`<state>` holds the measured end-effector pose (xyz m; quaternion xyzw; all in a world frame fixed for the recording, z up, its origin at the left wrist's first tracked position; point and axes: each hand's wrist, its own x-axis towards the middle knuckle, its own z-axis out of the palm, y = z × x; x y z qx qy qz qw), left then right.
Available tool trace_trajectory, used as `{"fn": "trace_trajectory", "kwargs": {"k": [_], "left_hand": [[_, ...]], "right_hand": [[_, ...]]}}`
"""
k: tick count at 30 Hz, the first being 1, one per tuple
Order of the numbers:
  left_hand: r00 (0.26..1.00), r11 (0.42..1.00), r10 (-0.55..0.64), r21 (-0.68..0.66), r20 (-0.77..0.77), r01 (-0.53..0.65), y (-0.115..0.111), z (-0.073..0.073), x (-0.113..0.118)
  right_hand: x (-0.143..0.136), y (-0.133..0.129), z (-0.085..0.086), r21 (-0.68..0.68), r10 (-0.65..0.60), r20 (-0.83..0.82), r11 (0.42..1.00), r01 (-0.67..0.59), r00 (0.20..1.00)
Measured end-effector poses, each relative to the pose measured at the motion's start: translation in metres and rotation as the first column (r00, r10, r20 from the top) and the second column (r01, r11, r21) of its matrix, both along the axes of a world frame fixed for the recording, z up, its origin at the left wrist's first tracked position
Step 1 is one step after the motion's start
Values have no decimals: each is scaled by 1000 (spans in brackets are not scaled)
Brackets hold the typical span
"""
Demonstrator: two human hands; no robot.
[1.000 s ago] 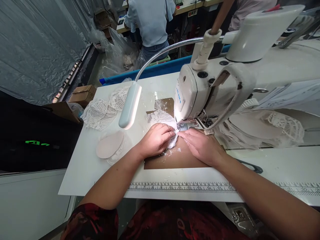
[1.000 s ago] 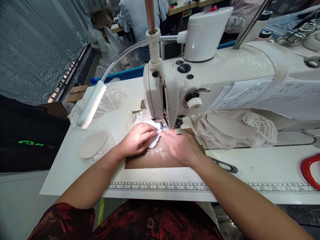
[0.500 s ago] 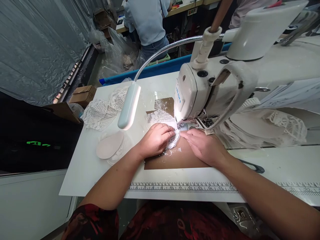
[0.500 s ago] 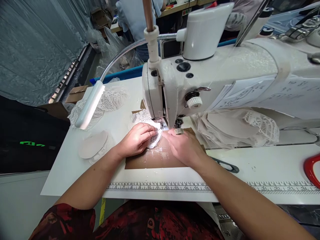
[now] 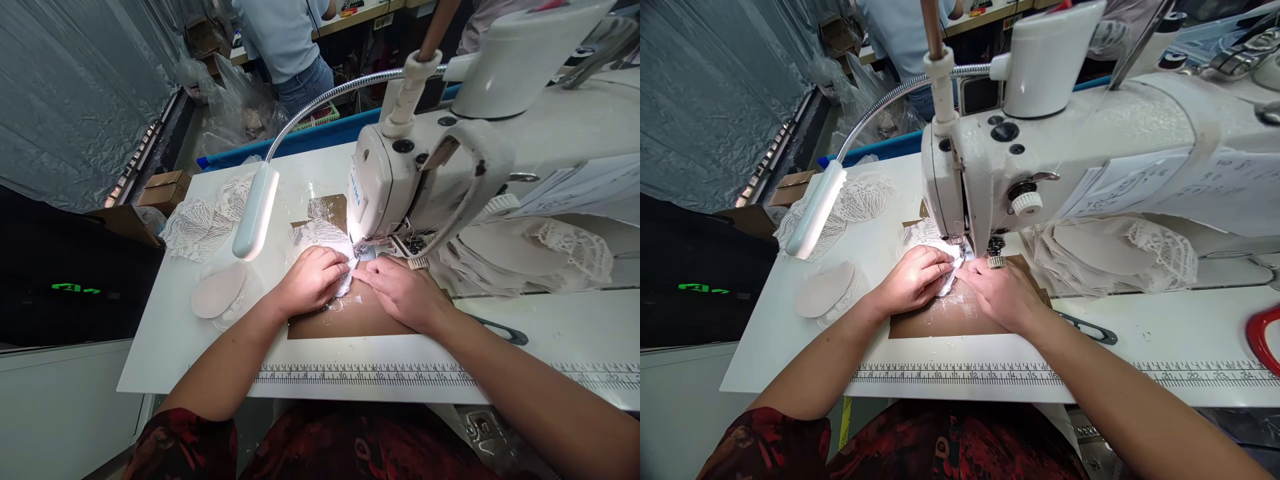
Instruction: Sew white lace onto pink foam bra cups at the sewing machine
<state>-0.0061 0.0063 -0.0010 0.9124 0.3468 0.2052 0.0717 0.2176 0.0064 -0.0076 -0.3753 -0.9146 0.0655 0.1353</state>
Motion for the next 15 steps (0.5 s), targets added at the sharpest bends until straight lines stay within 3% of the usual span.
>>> {"fn": "trace_trajectory", "kwargs": {"k": [6, 15], "left_hand": [[1000, 1000, 0, -2, 2, 0, 0, 0, 0], [1000, 1000, -6, -2, -3, 6, 0, -2, 0]], "right_hand": [[-2, 2, 0, -14, -65, -34, 998, 65, 997], [1, 4, -2, -24, -18, -32, 1000, 17, 999]]}}
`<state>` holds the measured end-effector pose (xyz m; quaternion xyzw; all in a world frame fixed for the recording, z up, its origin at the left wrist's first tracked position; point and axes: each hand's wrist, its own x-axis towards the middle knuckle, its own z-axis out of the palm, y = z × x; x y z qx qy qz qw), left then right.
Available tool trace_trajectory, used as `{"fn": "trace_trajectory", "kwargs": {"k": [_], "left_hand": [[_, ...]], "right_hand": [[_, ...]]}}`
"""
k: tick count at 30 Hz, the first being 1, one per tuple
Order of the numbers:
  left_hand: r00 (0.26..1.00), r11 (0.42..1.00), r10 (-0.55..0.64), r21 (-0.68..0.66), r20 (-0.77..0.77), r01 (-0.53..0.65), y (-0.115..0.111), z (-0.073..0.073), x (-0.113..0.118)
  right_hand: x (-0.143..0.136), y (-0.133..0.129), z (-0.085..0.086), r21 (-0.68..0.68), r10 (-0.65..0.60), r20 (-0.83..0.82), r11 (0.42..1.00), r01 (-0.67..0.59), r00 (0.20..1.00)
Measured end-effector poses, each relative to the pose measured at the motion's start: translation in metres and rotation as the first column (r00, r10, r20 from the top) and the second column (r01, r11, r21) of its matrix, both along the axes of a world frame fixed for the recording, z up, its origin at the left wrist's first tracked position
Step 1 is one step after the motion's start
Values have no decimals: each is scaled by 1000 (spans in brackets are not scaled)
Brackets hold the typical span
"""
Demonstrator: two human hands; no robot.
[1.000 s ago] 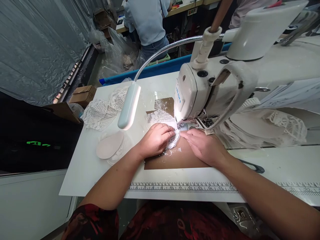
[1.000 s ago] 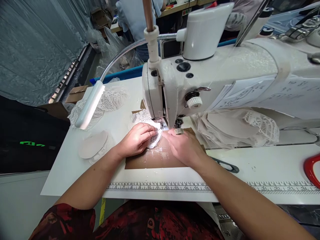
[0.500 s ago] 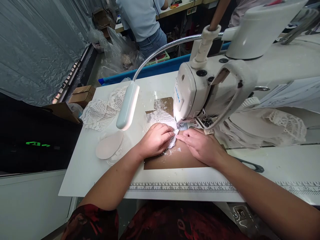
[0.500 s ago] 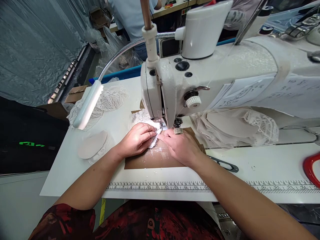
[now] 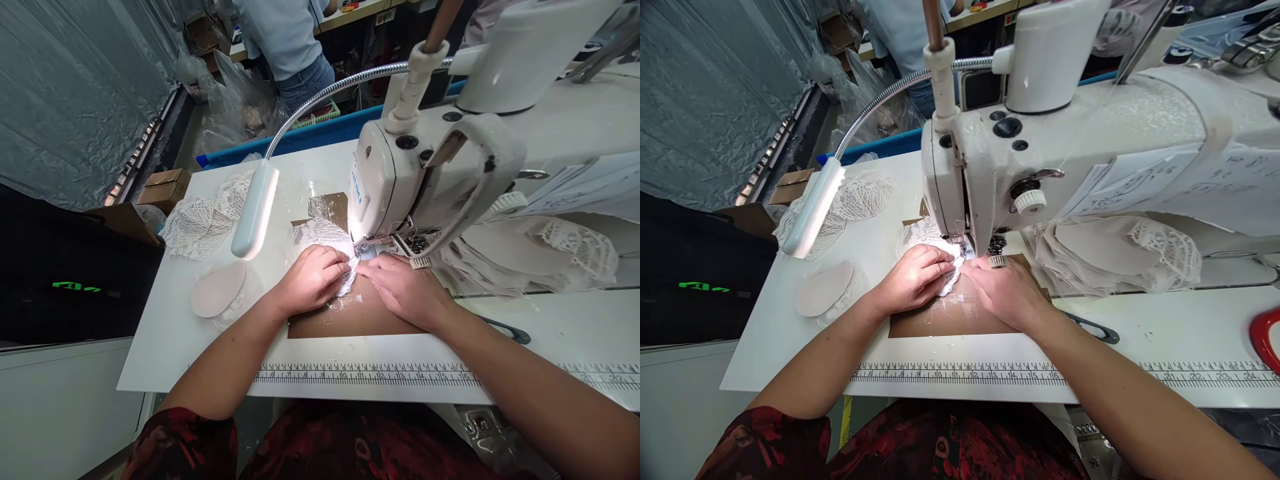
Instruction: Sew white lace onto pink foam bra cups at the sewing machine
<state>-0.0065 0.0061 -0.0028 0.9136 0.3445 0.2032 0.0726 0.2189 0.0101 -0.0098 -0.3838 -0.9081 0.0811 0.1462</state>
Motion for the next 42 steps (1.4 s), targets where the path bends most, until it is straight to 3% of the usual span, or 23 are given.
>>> {"fn": "trace_trajectory", "kwargs": {"k": [6, 19, 28, 36, 42], "left_hand": [[1000, 1000, 6, -12, -13, -6, 0, 2, 0], [981, 989, -131, 44, -141, 139, 6, -4, -4], [978, 995, -96, 15, -186, 100, 3, 3, -5], [986, 999, -39, 30, -160, 44, 1, -1, 2], [988, 1000, -16, 18, -155, 19, 0, 0, 1]], "right_hand": [[-2, -1, 2, 18, 50, 69, 999, -51, 996], [-6, -14, 7, 114, -68, 233, 993, 43, 970], [-5, -17, -1, 312, -89, 181, 950, 28, 980], [-9, -13, 3, 252, -168, 227, 962, 109, 959], [-10, -8, 2, 282, -193, 215, 951, 128, 957]]}}
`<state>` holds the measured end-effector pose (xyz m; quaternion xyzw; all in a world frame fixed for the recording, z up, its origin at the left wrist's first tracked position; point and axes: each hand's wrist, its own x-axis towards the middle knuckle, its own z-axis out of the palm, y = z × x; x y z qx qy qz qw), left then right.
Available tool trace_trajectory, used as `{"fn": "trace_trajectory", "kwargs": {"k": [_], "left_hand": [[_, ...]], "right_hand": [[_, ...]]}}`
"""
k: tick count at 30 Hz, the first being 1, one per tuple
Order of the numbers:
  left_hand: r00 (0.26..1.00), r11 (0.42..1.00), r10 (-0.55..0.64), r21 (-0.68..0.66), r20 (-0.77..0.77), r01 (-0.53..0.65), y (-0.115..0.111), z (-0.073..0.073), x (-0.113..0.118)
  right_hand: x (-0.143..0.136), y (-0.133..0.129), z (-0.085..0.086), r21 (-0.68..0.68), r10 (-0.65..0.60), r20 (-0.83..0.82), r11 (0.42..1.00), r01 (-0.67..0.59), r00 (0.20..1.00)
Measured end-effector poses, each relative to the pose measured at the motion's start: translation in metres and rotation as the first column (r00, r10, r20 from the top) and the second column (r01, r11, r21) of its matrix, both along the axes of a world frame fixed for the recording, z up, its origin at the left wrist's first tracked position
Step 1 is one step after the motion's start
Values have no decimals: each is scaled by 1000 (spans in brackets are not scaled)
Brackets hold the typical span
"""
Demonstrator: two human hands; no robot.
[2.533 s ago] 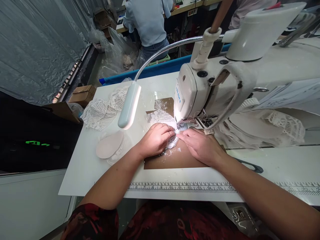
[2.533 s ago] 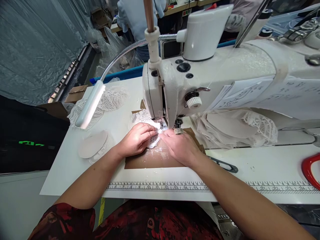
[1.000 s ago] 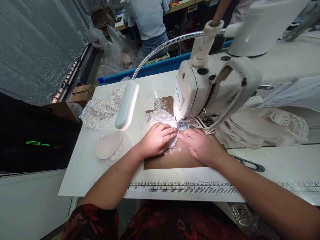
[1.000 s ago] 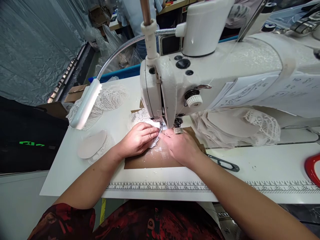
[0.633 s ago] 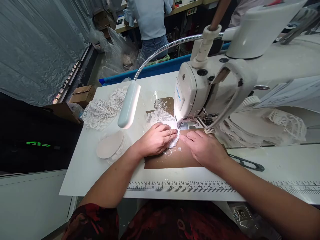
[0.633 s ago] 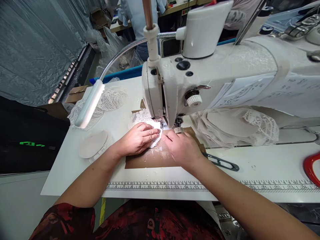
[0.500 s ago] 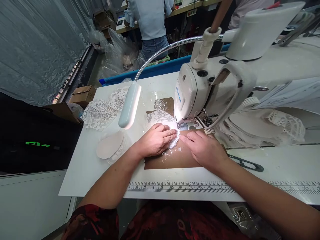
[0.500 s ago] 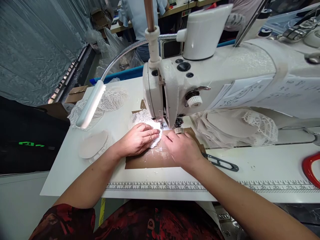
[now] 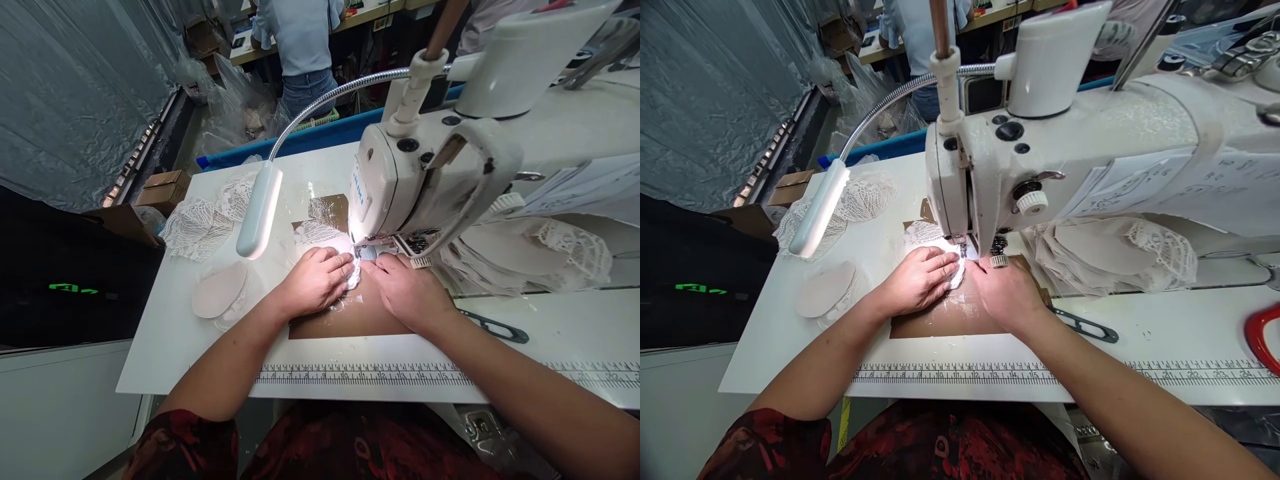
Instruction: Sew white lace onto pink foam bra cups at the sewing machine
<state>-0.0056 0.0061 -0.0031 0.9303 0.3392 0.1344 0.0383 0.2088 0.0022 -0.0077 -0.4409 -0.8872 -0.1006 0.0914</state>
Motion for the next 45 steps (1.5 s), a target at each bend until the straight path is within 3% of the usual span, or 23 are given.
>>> {"fn": "trace_trajectory", "kwargs": {"k": [7, 15, 19, 22, 25, 28, 32, 37, 41, 45], "left_hand": [[998, 992, -26, -122, 64, 33, -3, 13, -11], [968, 979, 70, -204, 242, -19, -5, 5, 6], [989, 962, -10, -270, 150, 50, -6, 18, 0], [998, 968, -26, -248, 53, 38, -2, 23, -7], [999, 989, -20, -149, 28, 24, 4, 16, -9], [996, 998, -8, -66, 90, 14, 9, 5, -6], [984, 997, 34, -73, 177, -21, 10, 1, -4], [959, 988, -94, -96, 267, 123, 11, 3, -1], [980, 979, -126, -141, 152, 147, 10, 7, -6], [995, 990, -78, -111, 66, 85, 7, 9, -12]], "right_hand": [[6, 0, -3, -84, 15, -135, 996, -26, 991], [-6, 2, -1, -262, 10, -276, 961, -85, 961], [-7, 5, 0, -325, -31, -359, 941, -93, 933], [-4, 6, 3, -347, -39, -413, 930, -118, 910], [-2, 6, 4, -330, -16, -436, 933, -144, 900], [0, 7, 3, -306, 2, -442, 940, -153, 897], [-1, 7, 2, -348, -18, -440, 925, -152, 898], [-4, 6, 3, -367, -36, -421, 921, -133, 907], [-1, 5, 3, -349, 31, -418, 917, -192, 908], [7, 4, 0, -252, 211, -403, 910, -330, 891]]}}
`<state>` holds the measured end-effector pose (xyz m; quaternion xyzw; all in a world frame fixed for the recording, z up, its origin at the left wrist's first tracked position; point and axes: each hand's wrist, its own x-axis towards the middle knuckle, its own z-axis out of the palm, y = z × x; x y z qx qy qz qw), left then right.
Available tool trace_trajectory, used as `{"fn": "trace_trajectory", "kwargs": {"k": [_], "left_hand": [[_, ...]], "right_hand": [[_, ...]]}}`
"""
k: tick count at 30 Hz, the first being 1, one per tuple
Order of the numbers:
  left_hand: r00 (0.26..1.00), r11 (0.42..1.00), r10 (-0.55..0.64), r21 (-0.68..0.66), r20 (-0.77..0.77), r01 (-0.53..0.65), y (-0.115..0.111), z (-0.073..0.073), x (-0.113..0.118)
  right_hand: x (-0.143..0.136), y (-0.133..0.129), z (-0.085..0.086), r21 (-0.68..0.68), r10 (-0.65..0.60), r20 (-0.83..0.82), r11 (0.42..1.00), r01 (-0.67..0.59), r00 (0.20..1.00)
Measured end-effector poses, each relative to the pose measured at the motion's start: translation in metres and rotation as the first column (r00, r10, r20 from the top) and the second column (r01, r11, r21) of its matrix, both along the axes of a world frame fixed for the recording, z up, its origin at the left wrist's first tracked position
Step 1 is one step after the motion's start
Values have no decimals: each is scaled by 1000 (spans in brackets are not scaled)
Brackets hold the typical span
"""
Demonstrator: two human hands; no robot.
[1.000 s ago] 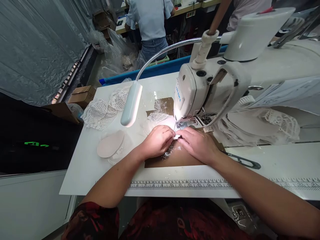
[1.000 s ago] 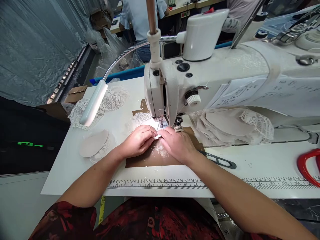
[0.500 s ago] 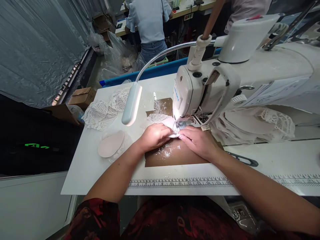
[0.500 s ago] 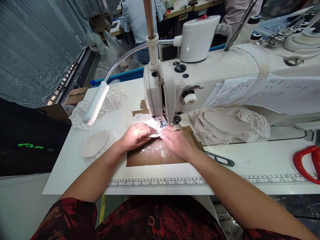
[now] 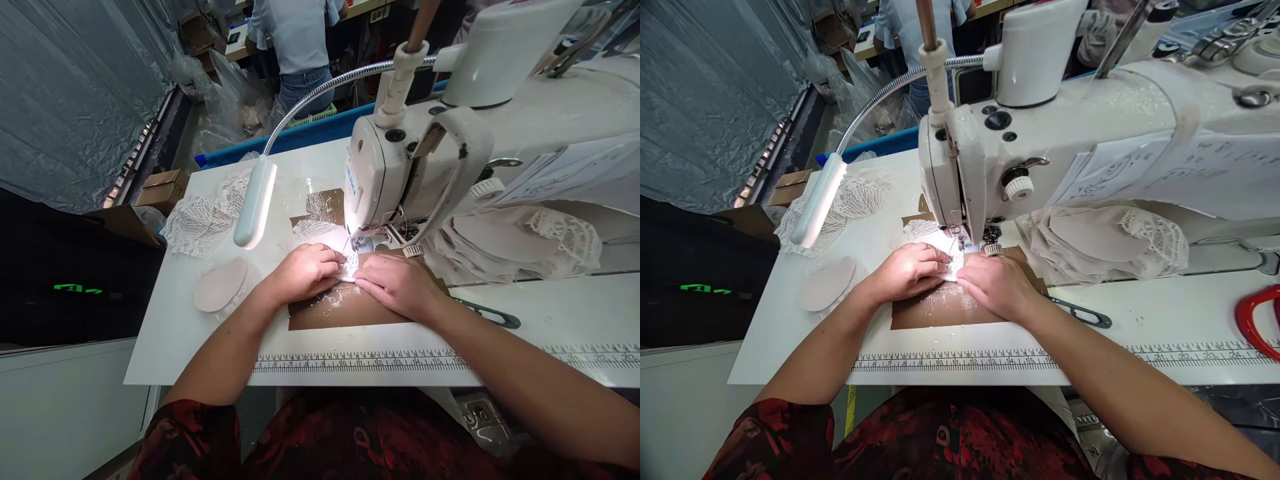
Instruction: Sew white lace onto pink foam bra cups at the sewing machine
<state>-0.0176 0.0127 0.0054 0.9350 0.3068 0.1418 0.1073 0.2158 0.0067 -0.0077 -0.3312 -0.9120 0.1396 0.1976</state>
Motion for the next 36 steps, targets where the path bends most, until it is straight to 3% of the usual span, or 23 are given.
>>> {"fn": "trace_trajectory", "kwargs": {"k": [5, 12, 21, 29, 36], "left_hand": [[999, 1000, 12, 3, 30, -12, -1, -4, 1], [998, 999, 18, -31, 59, -16, -3, -2, 2], [996, 996, 81, -40, 36, -79, -8, -3, 6], [992, 993, 75, 100, -98, -66, -9, -4, 13], [983, 979, 107, 190, -148, -78, -6, -11, 16]], "right_hand": [[6, -4, -3, 134, 92, 12, 987, -92, 996], [6, -6, -3, 114, -143, 14, 984, 140, 990], [8, -6, -7, 194, -72, 27, 979, 66, 997], [6, -7, -7, 270, -56, 150, 963, 14, 987], [4, -8, -5, 287, -46, 157, 958, -1, 987]]}}
